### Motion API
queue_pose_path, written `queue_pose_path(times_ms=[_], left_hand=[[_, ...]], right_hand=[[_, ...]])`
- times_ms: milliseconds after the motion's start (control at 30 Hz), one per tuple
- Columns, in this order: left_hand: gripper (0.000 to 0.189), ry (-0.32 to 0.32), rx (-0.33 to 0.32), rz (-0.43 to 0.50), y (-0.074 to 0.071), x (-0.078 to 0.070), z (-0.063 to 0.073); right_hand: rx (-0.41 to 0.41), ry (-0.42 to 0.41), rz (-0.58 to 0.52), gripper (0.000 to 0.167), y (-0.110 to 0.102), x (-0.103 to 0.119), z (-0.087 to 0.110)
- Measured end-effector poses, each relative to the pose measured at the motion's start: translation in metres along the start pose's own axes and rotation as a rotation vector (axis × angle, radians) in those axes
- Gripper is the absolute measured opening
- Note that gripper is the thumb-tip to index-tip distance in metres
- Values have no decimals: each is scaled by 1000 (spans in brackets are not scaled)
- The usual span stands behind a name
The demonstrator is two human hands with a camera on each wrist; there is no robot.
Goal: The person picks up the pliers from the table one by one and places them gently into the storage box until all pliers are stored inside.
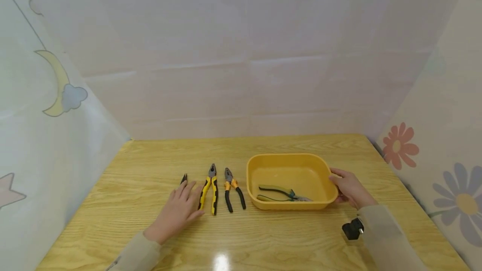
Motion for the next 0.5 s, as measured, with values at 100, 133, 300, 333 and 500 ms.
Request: queue_pose_path(times_ms=[100, 133, 300, 333, 500], left_hand=[[74, -55, 23, 57, 4, 5, 3], [75, -74, 35, 83, 6, 7, 4], [88, -167, 116, 197, 15, 17, 8], [91, -184, 137, 214, 17, 19, 9], [101, -221, 216, 270, 24, 27, 9]], right_hand=[[2, -6, -3, 56, 0, 0, 0], [4, -8, -4, 56, 1, 0, 0], [12, -14, -8, 56, 1, 0, 0], [14, -15, -8, 56, 1, 0, 0], [18, -20, -10, 56, 2, 0, 1]])
Point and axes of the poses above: each hand's wrist, its own z-axis away from the middle knuckle, its own y-axis out of the palm, x = y × z, the point moved 5 cm from there along -z, towards the middle knuckle, and after that the axes turned 12 degrees about x, right-handed, at the moved point
